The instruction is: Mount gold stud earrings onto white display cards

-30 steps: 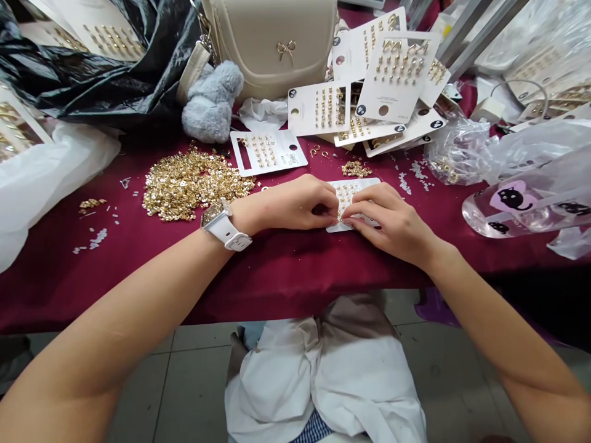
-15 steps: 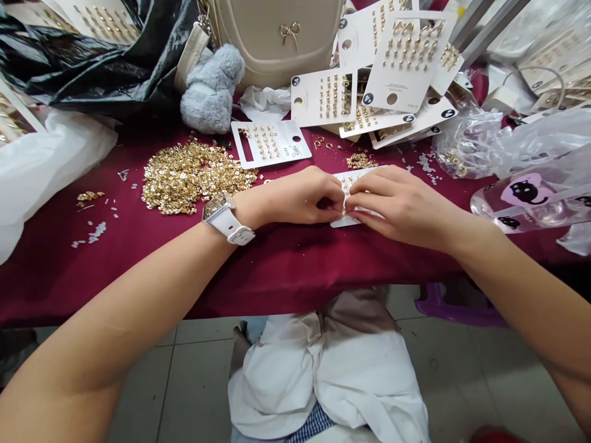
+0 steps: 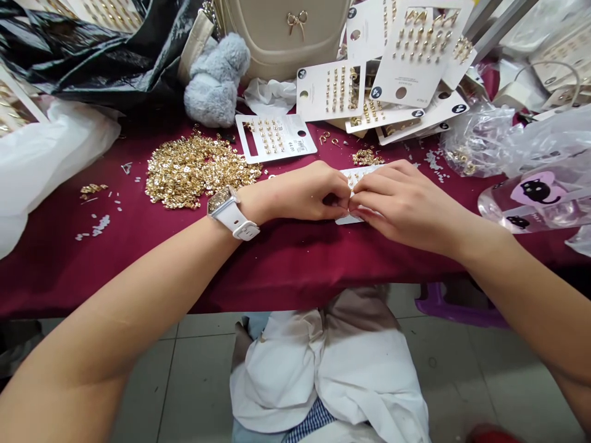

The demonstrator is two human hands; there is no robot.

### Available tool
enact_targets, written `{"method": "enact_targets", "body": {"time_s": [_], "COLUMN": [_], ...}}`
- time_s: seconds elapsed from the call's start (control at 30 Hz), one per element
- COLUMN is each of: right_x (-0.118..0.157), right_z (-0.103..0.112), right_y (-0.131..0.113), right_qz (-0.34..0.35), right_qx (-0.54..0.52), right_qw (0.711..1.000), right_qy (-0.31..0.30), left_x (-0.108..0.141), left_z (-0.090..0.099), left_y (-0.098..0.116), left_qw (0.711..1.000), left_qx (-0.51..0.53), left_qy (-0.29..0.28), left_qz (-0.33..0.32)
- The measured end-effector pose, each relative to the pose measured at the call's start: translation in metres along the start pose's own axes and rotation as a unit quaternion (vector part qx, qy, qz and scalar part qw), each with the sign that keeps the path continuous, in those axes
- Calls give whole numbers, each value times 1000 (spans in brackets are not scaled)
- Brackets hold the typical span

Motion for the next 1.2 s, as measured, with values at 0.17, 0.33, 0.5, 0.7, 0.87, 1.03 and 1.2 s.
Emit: {"method": "enact_targets", "body": {"time_s": [0.17,0.33,0.5,0.7,0.87,1.03,1.2], "right_x": [4,5,0,-2,-3,-6,-13], "right_z": [2,-2,-9,-10,-11,-10,-12], "right_y": [15,22,20,21,21,21,22], "right_qz": [-114,-167,-141,-131,-108,-94,-102], "right_qx": [-147,-169,-152,-118,-93,-76,-98], "right_qw": [982,971,977,981,986,988,985], "right_qy": [-18,-27,-56,-77,-81,-93,-101], "left_x": [-1,0,2,2,1,0,0], "left_z": [1,5,12,14,10,6,6], "left_y": [2,4,1,1,0,0,-2], "left_qw": [1000,999,998,991,991,994,996], "left_qx": [-25,-35,-37,-107,-118,-93,-66], "left_qy": [-11,-19,39,60,44,33,33], "left_qz": [7,11,37,48,40,38,42]}}
Point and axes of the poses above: each hand's wrist, its own x-axis away from the middle knuckle, its own z-axis out of the back of the hand, y = z × x, the point moved 5 cm from there along -x, towards the middle knuckle, and after that the axes turned 2 degrees about -x, right-handed, at the moved point
